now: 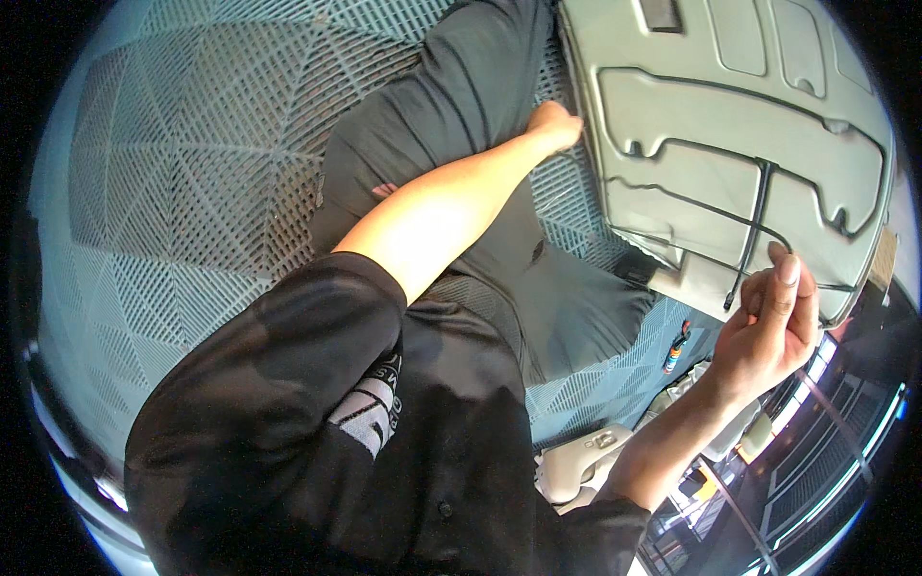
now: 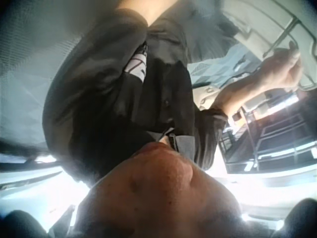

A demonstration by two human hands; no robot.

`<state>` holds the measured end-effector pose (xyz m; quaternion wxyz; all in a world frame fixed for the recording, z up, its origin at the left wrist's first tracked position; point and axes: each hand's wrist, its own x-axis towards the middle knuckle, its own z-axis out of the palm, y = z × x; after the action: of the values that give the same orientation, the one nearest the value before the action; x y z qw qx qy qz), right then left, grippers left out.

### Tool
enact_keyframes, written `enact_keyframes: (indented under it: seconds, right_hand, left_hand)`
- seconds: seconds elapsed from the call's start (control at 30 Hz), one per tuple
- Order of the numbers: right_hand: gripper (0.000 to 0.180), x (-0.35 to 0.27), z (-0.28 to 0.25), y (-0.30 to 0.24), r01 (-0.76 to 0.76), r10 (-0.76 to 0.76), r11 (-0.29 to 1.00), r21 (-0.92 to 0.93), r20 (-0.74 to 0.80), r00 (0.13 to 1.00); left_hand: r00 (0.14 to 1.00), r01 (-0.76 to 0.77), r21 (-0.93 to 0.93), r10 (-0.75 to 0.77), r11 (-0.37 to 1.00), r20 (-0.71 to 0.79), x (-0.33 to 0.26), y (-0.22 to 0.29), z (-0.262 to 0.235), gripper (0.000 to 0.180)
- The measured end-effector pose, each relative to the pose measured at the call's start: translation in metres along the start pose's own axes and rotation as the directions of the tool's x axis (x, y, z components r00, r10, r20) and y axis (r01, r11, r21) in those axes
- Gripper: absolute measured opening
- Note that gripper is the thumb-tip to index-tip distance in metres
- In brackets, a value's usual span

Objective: The person sits on the floor and works on a car seat, initially removing a white protective cover. They then flip the seat to access the underside and use a black zip tie to secure the seat's internal components.

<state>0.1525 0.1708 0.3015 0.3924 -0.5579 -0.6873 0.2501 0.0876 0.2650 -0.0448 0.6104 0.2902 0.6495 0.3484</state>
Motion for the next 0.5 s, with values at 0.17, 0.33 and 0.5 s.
enact_keyframes:
  seconds: [0.17, 0.33, 0.5]
  right_hand:
    - [0.022, 0.015, -0.003, -0.003, 0.002, -0.002, 1.0, -0.018, -0.015, 1.0]
    - [0.023, 0.017, 0.007, -0.003, -0.066, 0.066, 0.996, -0.056, -0.015, 0.998]
    - [0.022, 0.026, 0.008, 0.004, -0.06, 0.062, 0.997, 0.058, -0.028, 0.998]
  left_hand:
    - [0.965, -0.202, 0.254, 0.149, 0.946, 0.216, -0.052, 0.06, -0.06, 0.039]
    - [0.842, -0.518, 0.357, 0.389, 0.777, 0.375, -0.078, 0.046, -0.093, 0.03]
    - [0.857, -0.507, 0.512, 0.342, 0.694, 0.386, -0.093, 0.053, -0.114, 0.018]
